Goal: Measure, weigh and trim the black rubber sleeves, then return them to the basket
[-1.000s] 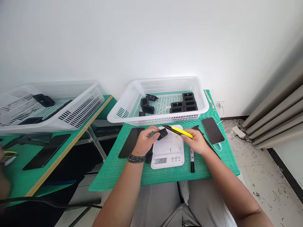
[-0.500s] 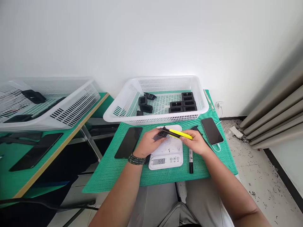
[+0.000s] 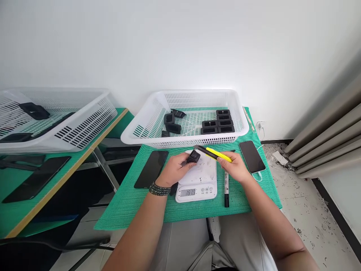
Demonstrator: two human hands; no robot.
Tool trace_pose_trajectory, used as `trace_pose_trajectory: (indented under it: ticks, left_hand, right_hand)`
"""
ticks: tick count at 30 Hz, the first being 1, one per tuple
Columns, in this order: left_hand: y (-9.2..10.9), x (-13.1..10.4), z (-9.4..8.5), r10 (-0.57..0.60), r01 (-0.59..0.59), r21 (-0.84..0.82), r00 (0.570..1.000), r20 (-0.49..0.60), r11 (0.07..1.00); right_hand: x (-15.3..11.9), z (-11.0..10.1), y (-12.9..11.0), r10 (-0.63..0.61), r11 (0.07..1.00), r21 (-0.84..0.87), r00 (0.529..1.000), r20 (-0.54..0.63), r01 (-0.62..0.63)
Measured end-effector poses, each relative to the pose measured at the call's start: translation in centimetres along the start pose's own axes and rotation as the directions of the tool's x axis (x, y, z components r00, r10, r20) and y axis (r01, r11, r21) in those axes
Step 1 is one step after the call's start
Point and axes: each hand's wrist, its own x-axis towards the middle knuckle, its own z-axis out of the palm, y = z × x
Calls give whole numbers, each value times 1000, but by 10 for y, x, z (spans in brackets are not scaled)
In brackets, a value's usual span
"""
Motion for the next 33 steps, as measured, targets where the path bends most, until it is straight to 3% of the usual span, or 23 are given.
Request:
trace_pose_trajectory:
  ticks: [2,5,8,11,14,18,21,25,27,30,33]
  left_hand:
    - [0,0,0,-11,11,5,1000,2,1000]
    - [0,0,1,-23,23,14,1000,-16,1000]
    - [-1,1,3,-26,26,23,999,-35,999]
    - [-1,2,4,-22,23,27,999,-50,999]
    - [0,2,4,-17,19,26,998,-59,999]
    - [1,2,6,-8,8,16,998,-54,1000]
    - [2,2,7,5,-4,9,999,-44,1000]
    - [4,2,9,18,-18,13,999,-36,1000]
    - [5,1,9,20,-20,21,999,-38,1000]
    - [7,1,10,23,-22,31,999,-37,999]
    - [9,1,10,30,-28,41,999,-38,999]
  right_hand:
    - [0,-1,1,-28,999,-41,999,17,29]
    - [0,-5,0,-122,982,-159,988,-93,106]
    - [-6,-11,-2,-115,983,-147,993,-6,113]
    - [-26,-14,0,-147,968,-197,987,63,157]
    - [-58,-15,8,-197,931,-307,980,31,197]
    - [-96,-14,18,-131,848,-528,983,-128,44]
    - [-108,-12,21,-47,743,-662,980,-194,-95]
    - [-109,-10,19,2,591,-801,993,-117,-96]
    - [-107,-12,15,-2,564,-822,995,-101,-82]
    - [-100,-19,5,-46,562,-819,985,-167,-113]
    - [-86,-24,-10,-8,443,-868,967,-253,-224]
